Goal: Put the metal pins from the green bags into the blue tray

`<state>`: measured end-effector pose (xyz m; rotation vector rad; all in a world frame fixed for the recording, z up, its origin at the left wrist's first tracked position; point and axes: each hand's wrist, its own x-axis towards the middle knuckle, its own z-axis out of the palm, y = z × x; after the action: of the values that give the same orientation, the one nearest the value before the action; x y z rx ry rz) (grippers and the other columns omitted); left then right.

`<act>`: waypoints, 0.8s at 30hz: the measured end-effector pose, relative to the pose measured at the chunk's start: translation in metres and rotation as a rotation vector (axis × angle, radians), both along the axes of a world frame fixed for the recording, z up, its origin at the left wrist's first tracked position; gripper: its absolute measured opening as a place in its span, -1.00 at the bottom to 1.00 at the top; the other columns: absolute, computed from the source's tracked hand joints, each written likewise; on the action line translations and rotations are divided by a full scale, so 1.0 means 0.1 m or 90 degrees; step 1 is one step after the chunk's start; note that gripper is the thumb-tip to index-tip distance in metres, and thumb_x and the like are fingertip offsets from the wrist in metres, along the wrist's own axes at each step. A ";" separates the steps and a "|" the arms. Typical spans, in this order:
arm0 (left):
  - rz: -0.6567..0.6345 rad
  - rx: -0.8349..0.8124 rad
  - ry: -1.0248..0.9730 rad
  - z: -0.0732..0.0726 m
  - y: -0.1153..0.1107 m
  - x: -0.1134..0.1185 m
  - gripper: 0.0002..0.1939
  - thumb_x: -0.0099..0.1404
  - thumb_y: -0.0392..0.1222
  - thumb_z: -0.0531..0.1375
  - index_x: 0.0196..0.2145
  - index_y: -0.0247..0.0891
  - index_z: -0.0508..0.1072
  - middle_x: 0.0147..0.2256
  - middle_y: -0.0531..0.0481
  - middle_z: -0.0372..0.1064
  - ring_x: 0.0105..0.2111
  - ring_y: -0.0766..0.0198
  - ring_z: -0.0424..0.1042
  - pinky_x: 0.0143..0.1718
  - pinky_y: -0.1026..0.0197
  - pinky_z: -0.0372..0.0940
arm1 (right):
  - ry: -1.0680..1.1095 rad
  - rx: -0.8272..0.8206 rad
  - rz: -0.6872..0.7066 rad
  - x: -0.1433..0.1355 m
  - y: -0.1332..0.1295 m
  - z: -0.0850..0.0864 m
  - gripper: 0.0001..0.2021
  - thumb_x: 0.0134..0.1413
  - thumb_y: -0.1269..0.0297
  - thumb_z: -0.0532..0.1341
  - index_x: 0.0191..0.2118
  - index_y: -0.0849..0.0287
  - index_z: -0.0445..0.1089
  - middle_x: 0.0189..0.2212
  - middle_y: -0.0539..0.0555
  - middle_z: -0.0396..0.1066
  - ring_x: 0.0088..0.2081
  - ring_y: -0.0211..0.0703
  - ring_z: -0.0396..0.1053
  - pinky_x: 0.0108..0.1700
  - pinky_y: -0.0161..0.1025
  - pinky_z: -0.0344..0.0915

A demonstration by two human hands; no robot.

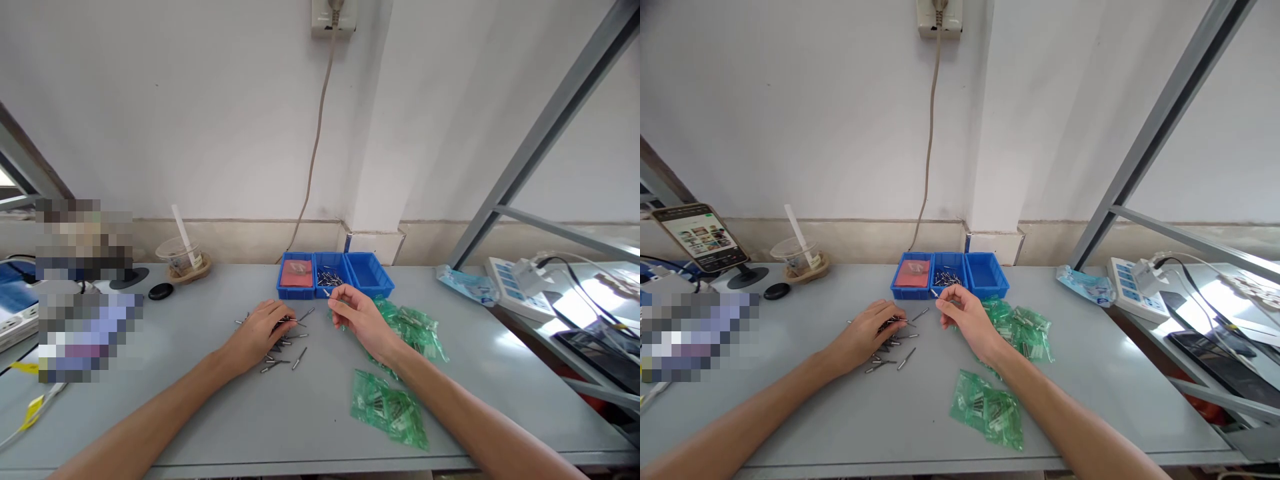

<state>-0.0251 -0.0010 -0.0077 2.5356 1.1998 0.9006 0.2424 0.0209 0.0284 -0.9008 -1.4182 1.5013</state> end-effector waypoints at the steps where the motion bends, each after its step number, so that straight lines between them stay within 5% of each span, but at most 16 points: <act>1: 0.003 0.004 0.004 0.00 0.00 0.00 -0.83 0.62 -0.12 0.06 -0.12 -0.17 0.40 -0.21 0.02 0.43 -0.19 0.18 0.35 -0.07 0.11 0.26 | -0.007 -0.002 0.003 0.00 0.00 -0.01 -0.71 0.22 -0.01 0.38 -0.23 0.08 0.39 -0.43 -0.07 0.31 -0.40 -0.22 0.29 -0.28 -0.22 0.22; 13: 0.014 0.028 0.033 0.04 -0.02 0.01 -0.81 0.61 -0.08 0.08 -0.11 -0.16 0.44 -0.18 -0.02 0.43 -0.18 0.14 0.31 -0.06 0.05 0.22 | 0.062 -0.087 -0.109 0.03 0.12 -0.04 -0.64 0.20 -0.03 0.39 -0.36 0.14 0.34 -0.48 -0.09 0.21 -0.54 -0.34 0.10 -0.49 -0.29 0.09; 24: 0.017 0.028 0.036 0.05 -0.03 0.01 -0.81 0.60 -0.10 0.08 -0.12 -0.17 0.46 -0.17 -0.03 0.44 -0.18 0.14 0.33 -0.06 0.05 0.27 | -0.103 0.086 -0.125 0.03 0.10 -0.05 -0.62 0.17 -0.14 0.36 -0.26 0.06 0.34 -0.46 -0.05 0.34 -0.50 -0.18 0.32 -0.44 -0.19 0.29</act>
<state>-0.0243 -0.0036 -0.0027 2.6030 1.2468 0.8758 0.2450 0.0311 0.0230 -1.0633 -1.4799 1.1953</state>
